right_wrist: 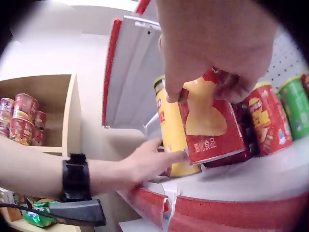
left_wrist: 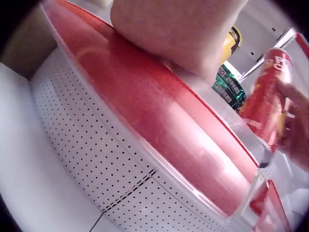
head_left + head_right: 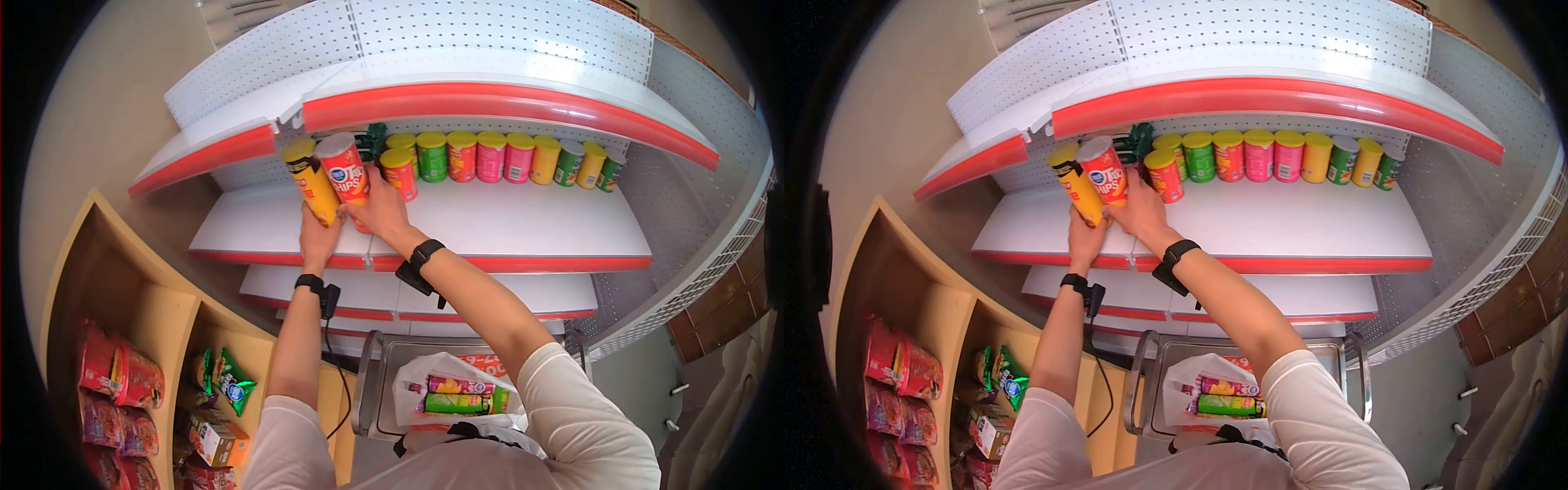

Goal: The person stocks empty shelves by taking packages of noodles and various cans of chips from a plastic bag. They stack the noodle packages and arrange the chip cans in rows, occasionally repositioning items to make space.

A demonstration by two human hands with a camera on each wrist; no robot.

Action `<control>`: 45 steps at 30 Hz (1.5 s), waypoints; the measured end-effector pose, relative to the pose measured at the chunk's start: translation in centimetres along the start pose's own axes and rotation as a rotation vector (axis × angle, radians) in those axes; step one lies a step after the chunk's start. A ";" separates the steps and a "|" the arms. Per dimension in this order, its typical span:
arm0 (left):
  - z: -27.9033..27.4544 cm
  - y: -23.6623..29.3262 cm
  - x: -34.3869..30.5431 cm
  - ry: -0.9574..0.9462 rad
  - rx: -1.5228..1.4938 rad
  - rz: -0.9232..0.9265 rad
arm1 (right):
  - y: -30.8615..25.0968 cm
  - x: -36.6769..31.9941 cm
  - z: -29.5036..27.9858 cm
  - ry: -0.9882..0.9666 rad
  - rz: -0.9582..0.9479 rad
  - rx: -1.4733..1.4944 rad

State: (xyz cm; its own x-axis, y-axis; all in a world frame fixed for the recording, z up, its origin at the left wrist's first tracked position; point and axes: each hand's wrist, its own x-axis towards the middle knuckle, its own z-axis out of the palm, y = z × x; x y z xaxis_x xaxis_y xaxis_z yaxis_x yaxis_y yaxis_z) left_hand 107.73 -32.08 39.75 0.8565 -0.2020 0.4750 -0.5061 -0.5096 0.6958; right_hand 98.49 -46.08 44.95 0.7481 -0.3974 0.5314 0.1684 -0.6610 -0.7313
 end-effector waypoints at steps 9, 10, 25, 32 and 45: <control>0.7 -1.6 0.4 0.048 0.017 0.162 | 2.8 1.5 4.6 -0.008 0.090 -0.055; 0.9 -1.8 0.4 0.068 0.039 0.177 | 3.0 1.3 4.5 -0.017 0.085 -0.058; 0.4 0.0 -0.2 0.011 -0.027 0.078 | 4.9 0.7 3.7 -0.201 0.119 -0.040; 1.1 -2.5 0.4 0.118 -0.046 0.148 | 3.9 -6.4 -3.4 -0.126 -0.161 0.041; 0.6 4.1 -28.6 -0.732 -0.508 0.470 | 13.3 -44.4 -20.5 -0.724 0.511 -0.022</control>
State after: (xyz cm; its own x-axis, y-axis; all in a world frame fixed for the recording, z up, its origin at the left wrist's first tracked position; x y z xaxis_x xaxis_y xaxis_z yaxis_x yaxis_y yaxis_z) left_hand 81.19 -28.87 28.65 0.3239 -0.8420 0.4314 -0.6459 0.1364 0.7511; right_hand 54.35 -50.28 20.38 0.9525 -0.1514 -0.2644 -0.3040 -0.5281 -0.7929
